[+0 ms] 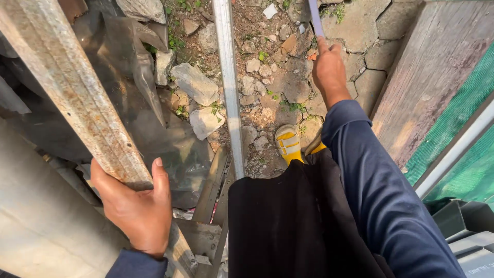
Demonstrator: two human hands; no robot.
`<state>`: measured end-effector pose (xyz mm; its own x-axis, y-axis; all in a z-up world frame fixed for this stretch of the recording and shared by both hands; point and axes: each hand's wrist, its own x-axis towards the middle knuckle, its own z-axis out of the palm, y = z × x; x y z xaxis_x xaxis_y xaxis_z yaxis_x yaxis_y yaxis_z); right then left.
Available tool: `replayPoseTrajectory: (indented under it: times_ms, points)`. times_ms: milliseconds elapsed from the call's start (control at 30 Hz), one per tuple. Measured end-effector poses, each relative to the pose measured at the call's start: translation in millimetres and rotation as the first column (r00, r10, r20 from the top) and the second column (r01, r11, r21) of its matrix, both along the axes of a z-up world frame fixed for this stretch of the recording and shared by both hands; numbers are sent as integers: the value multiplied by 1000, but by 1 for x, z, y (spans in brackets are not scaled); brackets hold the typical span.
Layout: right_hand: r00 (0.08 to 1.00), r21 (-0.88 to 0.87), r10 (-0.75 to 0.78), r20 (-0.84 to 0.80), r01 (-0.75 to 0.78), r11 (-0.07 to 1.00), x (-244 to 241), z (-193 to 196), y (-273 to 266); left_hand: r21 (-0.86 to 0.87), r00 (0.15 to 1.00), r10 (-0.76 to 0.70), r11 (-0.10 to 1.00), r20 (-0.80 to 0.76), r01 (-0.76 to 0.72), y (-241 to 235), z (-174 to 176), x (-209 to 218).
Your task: The recorder is arranging clover-shaped paving stones and cleaning gaps using a scraper at the base of a hydroponic structure.
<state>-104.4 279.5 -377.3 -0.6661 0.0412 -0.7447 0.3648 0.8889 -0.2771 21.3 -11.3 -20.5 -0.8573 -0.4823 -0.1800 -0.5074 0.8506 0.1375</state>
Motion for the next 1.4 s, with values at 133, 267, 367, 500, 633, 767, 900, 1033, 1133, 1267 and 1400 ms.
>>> replayPoseTrajectory:
  times_ms: [133,267,367,500,633,767,900,1033,1133,1267,1400]
  points:
    - [912,-311,293,287,-201,929,55,14,-18,29,999,11,1000,-32,-10,2,0,-3]
    - [857,-498,513,58,-420,759,84,30,-3,52,998,65,997,-17,-64,2,3,-5]
    - [977,-268,212,10,-202,942,61,41,8,64,998,61,996,-21,-59,4,5,-9]
    - [997,-117,80,11,-79,990,57,11,6,58,999,46,997,-23,-44,3,2,-8]
    - [981,-226,174,87,-151,963,80,-3,3,31,999,40,999,-21,-39,0,1,-7]
    - [983,-361,180,44,-152,920,59,23,6,16,999,53,998,-9,-53,0,1,-8]
    - [992,-249,-102,-74,81,965,1,30,-4,47,998,65,997,1,-65,4,5,-14]
    - [997,-141,-36,-68,26,990,-20,-1,-23,54,995,94,994,17,-95,5,4,-17]
    - [956,-205,205,209,-163,965,0,12,-42,52,996,88,995,24,-89,5,6,-13]
    - [866,-463,480,140,-371,805,56,30,-43,61,995,98,993,4,-99,6,5,-17]
    - [987,-440,156,34,-125,889,91,14,2,36,998,57,998,-4,-56,5,6,-17]
